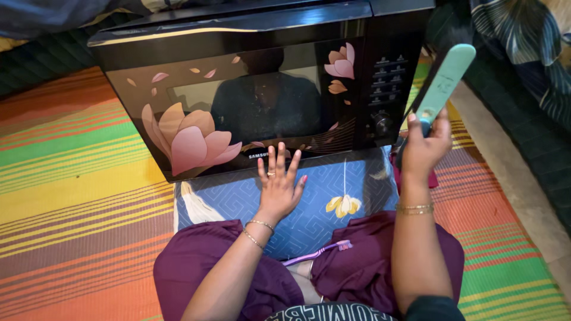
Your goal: The person sits on a mat and cleans the exterior and interior of a microwave oven using a small brush and a toothbrush. They wipe the glass door, control panel, and inner cavity, then close the door and continue cleaning the exterior.
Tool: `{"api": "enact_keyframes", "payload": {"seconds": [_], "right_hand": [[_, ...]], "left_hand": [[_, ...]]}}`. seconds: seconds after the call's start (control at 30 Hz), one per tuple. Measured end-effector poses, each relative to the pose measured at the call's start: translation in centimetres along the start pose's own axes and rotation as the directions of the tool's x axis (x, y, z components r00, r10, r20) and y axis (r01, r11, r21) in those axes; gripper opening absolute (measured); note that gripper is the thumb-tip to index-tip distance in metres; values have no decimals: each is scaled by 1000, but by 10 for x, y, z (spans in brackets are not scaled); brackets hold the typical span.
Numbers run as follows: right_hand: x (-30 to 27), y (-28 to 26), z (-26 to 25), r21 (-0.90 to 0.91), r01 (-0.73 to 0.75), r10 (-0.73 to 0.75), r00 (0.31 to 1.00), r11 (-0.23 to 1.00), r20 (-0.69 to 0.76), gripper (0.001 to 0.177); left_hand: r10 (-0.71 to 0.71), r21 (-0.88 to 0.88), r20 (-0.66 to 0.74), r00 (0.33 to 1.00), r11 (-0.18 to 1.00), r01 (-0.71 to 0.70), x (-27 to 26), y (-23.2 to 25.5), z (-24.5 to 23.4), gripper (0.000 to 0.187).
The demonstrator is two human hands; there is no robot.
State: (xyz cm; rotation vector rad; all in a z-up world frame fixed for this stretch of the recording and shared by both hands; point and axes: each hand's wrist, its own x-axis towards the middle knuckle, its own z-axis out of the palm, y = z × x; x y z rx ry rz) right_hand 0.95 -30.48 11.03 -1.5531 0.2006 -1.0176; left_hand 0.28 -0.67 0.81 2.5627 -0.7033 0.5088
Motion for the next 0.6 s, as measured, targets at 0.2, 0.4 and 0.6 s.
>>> {"api": "enact_keyframes", "payload": {"seconds": [0.2,0.4,0.6], "right_hand": [[-10,-8,6,205,-234,179,950,950,258,42],[-1,5,5,192,-372,284,884,908,372,37],[12,15,-14,19,1,-1,1000,1000,-16,33]], "left_hand": [[-19,16,28,999,1000,19,1,2,-1,69],[-17,10,41,999,1000,16,3,2,-3,68],[-17,35,48,999,999,15,2,2,-4,67]]}}
